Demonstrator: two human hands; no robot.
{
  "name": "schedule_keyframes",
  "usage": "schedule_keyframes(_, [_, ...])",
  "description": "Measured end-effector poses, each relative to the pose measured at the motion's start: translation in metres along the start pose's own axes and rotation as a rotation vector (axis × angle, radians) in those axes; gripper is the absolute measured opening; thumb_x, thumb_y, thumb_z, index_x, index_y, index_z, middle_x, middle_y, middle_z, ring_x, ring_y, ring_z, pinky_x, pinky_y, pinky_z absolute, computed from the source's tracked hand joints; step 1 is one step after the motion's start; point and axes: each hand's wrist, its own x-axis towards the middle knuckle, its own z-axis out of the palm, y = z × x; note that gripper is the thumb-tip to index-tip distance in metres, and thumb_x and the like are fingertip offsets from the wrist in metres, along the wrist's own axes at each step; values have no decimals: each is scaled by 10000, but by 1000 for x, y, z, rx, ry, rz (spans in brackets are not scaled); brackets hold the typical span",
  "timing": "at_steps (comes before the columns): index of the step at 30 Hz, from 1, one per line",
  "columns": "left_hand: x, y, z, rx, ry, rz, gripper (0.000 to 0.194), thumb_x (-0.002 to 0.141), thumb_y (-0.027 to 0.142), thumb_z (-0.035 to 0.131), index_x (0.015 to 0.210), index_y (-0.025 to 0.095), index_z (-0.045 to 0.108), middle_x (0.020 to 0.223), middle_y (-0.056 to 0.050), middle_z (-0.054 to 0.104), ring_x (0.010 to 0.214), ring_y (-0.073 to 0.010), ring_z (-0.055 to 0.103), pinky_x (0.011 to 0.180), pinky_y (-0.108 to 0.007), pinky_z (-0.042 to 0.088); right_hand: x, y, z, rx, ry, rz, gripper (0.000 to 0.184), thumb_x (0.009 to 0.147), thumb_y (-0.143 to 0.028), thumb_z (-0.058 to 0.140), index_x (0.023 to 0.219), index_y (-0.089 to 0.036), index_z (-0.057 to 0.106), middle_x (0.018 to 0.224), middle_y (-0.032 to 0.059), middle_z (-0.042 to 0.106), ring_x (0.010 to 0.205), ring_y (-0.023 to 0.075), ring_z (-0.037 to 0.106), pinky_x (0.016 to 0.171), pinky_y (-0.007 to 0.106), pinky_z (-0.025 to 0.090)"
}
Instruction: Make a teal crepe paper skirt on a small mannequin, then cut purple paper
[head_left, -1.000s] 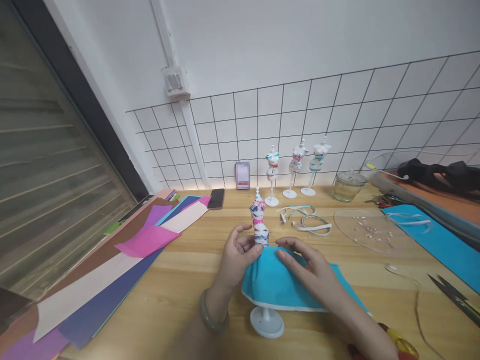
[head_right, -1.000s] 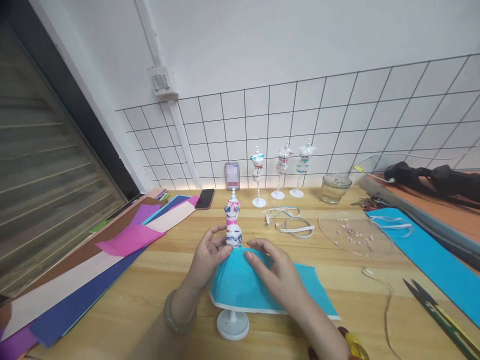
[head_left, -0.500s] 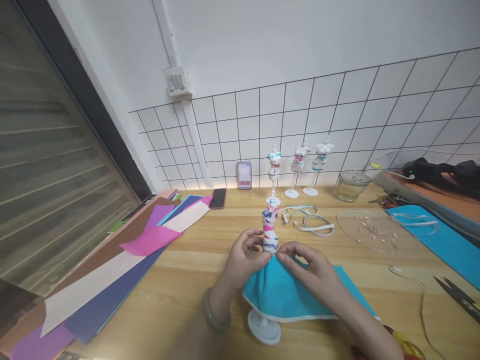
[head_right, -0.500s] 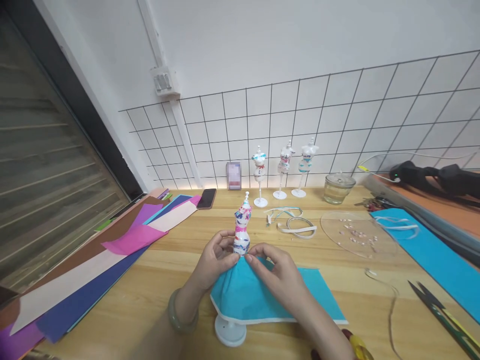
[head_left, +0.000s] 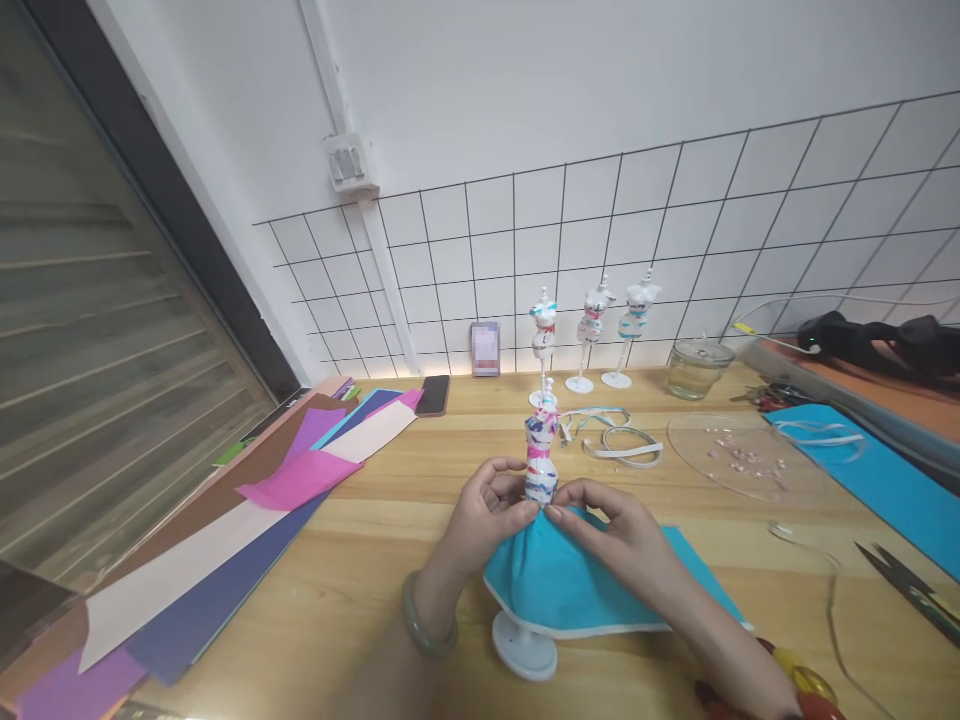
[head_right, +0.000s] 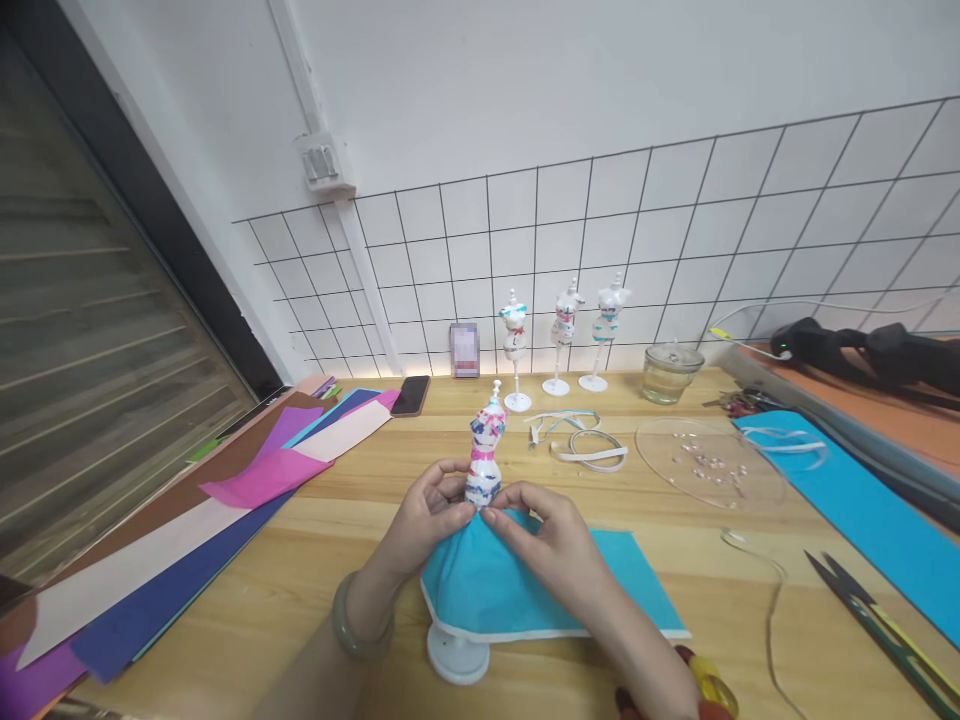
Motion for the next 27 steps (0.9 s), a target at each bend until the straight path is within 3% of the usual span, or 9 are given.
schedule_keyframes(8, [-2, 5, 2, 16, -46, -9, 513, 665, 179, 697, 1121, 151, 464, 1101, -137, 596, 1045, -252, 533, 898, -380, 383, 0, 5, 2, 24, 1, 17, 189, 774, -372, 570, 749, -188, 601, 760, 26, 650, 753, 172, 587, 704, 270, 451])
schedule_keyframes(21, [-1, 9, 1, -15, 26, -25, 503, 653, 162, 704, 1106, 148, 486, 1038, -120, 621, 940, -214, 573, 814, -332, 414, -2, 0, 0, 11, -4, -6, 196, 762, -361, 575, 684, -184, 545, 684, 8, 605, 668, 148, 551, 626, 249, 435])
schedule_keyframes(27, [-1, 7, 2, -67, -1, -40, 517, 657, 151, 697, 1128, 146, 485, 1055, -126, 617, 958, -219, 571, 833, -337, 408, -4, -5, -2, 85, -42, 0, 165, 764, -348, 583, 736, -185, 576, 718, 11, 623, 692, 149, 560, 626, 242, 442])
